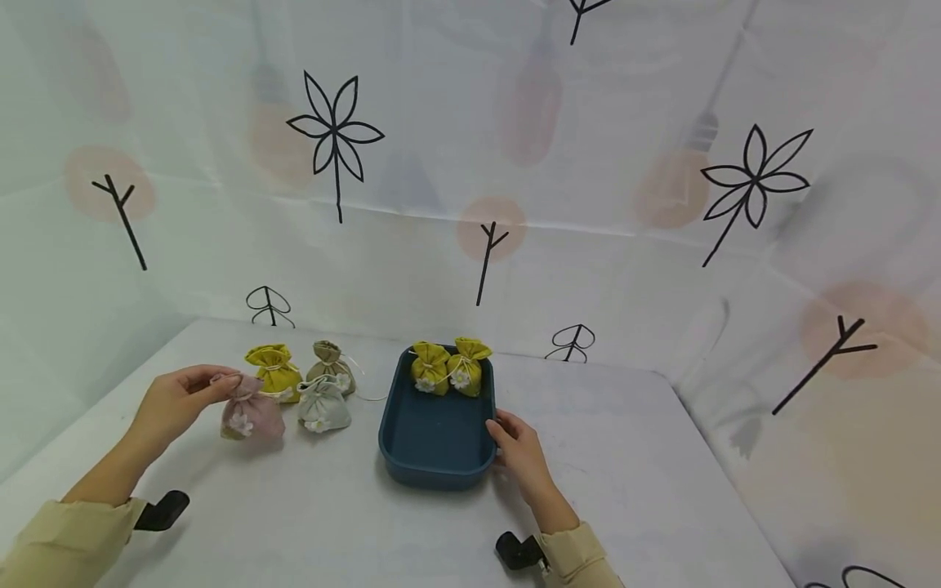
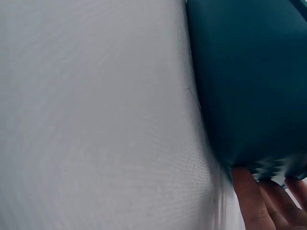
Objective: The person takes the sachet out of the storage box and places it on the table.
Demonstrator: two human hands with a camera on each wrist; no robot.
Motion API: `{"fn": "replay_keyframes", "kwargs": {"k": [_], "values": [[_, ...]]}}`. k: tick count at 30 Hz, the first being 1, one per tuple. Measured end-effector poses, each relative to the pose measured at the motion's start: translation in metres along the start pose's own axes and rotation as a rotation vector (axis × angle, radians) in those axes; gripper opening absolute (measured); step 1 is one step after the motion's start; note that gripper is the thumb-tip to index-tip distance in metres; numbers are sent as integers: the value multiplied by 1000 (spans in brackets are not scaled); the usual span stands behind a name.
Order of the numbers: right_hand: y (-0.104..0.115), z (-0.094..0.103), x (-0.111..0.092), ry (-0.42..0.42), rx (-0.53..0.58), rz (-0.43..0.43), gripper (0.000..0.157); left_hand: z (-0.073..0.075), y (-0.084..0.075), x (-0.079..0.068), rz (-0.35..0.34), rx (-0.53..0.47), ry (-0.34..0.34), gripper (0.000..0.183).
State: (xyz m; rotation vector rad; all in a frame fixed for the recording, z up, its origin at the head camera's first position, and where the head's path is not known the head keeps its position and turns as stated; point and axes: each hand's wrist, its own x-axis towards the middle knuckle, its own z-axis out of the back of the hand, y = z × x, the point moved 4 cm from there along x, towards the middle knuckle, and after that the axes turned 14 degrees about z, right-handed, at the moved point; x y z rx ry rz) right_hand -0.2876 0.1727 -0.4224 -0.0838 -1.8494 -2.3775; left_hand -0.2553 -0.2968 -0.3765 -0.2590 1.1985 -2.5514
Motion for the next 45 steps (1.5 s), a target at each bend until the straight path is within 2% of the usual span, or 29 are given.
{"fn": "replay_keyframes", "kwargs": {"k": [3,6,9,13,18,26,36,45], "values": [[1,1,0,-7,-2,4,50,-5,6,12,7,3,-15,56],[1,2,0,-10,-7,9,51,-5,0,14,-8,-21,9,61],[1,1,0,-10,-3,5,50,-8,-2,17,7,-27,11,60],[1,0,-1,-8,0,6,49,-11,-8,15,9,-38,5,55],[2,0,-2,-3,-1,11,50,-13,-19,5,-7,-64,32,59],[1,0,-1,3,4,12,51,-16,-19,2,38,-81,69,64],[0,0,-1,4,16,25,49,-7,-22,-5,35,-54,42,67],[-1,-1,-1,-2,16,26,49,7,-20,-7,89,-72,30,68]]}}
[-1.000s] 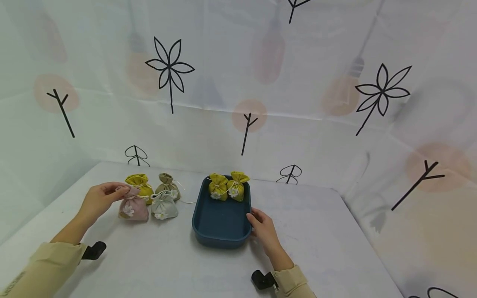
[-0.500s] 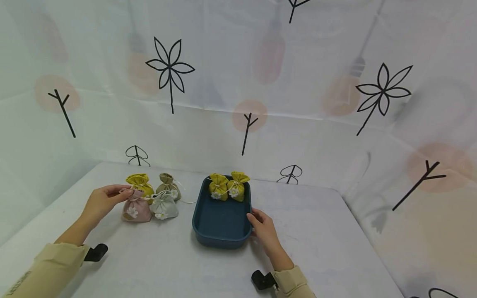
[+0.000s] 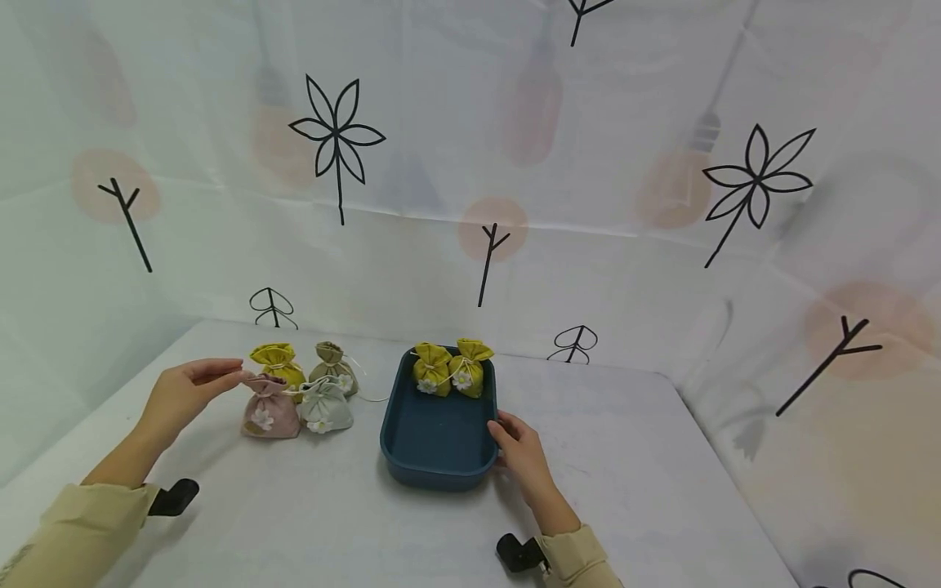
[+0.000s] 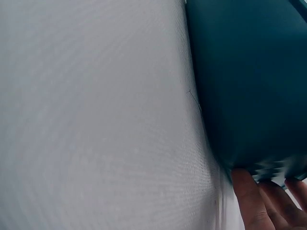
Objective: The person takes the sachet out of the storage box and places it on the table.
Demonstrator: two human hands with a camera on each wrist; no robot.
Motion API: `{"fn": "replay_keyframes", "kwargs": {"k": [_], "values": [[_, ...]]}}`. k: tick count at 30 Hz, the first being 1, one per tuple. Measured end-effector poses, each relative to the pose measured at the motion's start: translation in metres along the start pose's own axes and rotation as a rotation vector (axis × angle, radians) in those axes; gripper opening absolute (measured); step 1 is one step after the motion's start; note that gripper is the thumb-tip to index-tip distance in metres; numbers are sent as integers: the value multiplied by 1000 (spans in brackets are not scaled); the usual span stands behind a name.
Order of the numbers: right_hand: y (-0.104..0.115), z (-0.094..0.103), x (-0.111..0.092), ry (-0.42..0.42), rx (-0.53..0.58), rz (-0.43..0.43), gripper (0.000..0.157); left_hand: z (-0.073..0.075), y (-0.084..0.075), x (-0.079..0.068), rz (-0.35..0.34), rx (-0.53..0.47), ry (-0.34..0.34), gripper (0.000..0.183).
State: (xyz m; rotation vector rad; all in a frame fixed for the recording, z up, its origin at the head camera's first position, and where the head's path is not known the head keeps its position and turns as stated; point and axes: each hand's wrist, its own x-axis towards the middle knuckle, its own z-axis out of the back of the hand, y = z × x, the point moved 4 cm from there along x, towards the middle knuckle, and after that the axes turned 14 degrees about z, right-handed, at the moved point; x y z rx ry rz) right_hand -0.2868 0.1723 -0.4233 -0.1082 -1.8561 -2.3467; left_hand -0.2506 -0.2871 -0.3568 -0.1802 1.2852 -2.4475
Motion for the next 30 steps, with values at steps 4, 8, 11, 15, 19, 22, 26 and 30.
{"fn": "replay_keyframes", "kwargs": {"k": [4,8,11,15,19,22,26,30], "values": [[1,0,0,-2,-2,-2,50,4,-5,-7,-3,-17,11,71],[2,0,-1,0,2,-4,49,4,-8,-11,-9,-30,16,67],[2,0,-2,6,7,-3,50,2,-12,-14,-32,-41,21,66],[3,0,-2,5,7,0,49,-4,-20,-19,-71,-45,21,63],[3,0,-3,1,7,-1,49,-12,-28,-23,-110,-46,39,57],[3,0,-2,1,5,-6,49,-19,-33,-25,-129,-42,50,51],[2,0,-2,-1,3,-15,49,-27,-40,-28,-153,-78,69,41],[2,0,-1,3,7,-20,50,-36,-47,-30,-187,-119,89,40]]}}
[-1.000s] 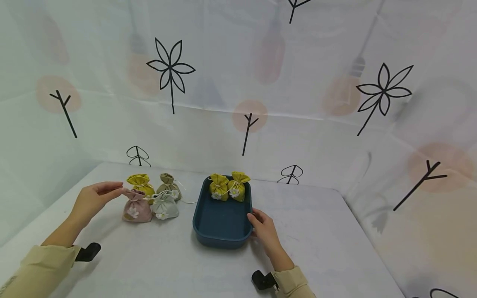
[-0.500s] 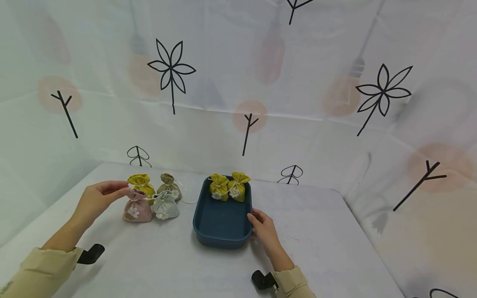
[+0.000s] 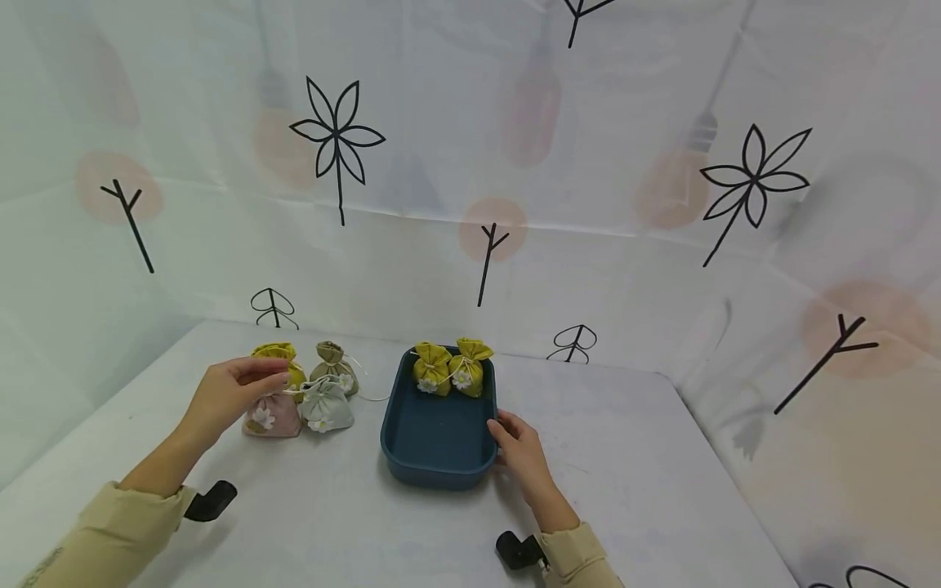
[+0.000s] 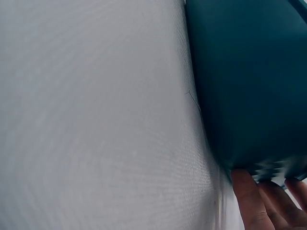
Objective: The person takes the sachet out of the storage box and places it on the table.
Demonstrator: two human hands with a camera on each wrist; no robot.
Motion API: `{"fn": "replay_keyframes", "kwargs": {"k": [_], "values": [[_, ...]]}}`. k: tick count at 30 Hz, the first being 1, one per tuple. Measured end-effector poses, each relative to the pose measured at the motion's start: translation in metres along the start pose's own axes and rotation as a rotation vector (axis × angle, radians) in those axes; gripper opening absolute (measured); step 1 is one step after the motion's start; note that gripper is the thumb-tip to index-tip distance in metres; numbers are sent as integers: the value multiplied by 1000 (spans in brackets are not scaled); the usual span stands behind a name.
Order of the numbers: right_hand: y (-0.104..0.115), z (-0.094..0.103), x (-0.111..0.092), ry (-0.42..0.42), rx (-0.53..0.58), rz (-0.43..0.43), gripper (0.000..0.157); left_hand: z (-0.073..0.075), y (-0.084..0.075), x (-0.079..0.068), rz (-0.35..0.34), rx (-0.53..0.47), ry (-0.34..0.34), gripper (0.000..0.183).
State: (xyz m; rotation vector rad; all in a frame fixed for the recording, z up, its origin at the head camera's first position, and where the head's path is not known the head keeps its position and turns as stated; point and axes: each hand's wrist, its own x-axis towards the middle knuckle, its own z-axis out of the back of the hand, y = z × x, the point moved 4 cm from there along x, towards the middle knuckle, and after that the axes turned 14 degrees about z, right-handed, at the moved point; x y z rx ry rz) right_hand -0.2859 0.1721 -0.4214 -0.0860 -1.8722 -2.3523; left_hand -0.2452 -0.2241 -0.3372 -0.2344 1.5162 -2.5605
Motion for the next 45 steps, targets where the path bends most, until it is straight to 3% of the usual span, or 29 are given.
{"fn": "replay_keyframes", "kwargs": {"k": [12,23,28,34,45], "values": [[2,1,1,-4,-7,1,49,-35,-20,6,-7,-71,79,44],[-1,1,1,-6,-11,-16,48,-56,-35,12,81,-113,143,48],[-2,0,2,1,-4,-3,47,-62,-43,14,31,-105,129,44],[0,0,1,-1,-10,-3,47,-73,-49,20,-8,-144,159,44],[0,-1,1,0,-1,5,48,-89,-59,30,15,-195,194,43]]}}
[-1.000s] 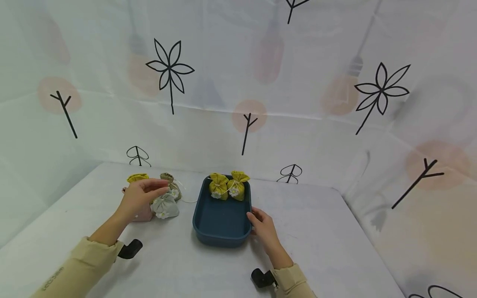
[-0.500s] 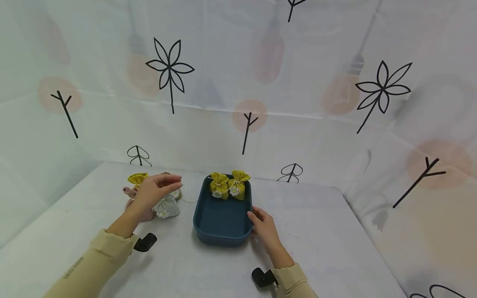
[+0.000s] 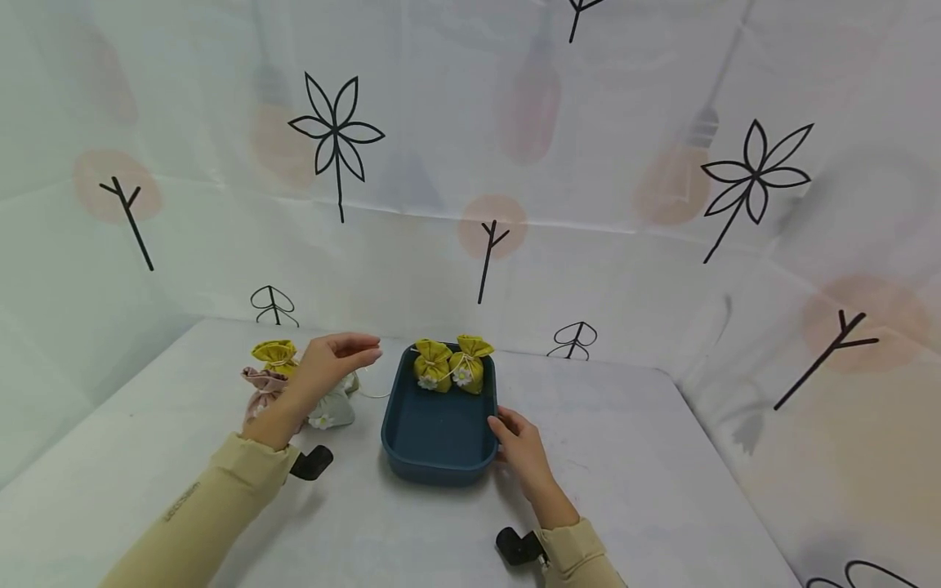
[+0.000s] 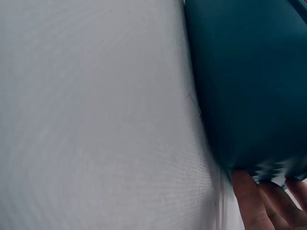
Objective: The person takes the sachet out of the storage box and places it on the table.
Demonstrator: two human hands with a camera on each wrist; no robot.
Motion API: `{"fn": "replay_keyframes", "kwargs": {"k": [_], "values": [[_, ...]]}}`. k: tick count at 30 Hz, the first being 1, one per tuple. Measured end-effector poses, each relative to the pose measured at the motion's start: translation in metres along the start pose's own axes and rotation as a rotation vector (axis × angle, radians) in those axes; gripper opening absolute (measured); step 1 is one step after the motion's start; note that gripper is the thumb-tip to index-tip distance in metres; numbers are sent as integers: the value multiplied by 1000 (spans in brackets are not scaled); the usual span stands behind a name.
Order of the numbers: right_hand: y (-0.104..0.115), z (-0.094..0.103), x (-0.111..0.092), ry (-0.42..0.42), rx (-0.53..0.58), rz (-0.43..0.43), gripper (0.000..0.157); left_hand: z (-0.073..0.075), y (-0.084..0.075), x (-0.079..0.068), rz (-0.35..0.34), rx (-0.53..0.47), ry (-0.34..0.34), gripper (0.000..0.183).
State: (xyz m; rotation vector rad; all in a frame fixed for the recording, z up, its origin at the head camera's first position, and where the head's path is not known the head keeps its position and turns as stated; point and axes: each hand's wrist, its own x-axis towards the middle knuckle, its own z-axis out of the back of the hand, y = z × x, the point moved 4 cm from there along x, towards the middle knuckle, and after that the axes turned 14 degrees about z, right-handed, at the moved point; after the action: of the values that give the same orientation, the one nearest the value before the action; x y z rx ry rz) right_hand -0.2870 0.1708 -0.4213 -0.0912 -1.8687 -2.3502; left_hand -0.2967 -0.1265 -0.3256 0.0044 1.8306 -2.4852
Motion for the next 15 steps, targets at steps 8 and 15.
{"fn": "replay_keyframes", "kwargs": {"k": [8,15], "values": [[-1,0,-1,1,-2,3,47,-15,-5,12,-19,13,-5,38],[0,0,0,4,-7,1,48,-30,-11,21,-56,-6,15,31]]}}
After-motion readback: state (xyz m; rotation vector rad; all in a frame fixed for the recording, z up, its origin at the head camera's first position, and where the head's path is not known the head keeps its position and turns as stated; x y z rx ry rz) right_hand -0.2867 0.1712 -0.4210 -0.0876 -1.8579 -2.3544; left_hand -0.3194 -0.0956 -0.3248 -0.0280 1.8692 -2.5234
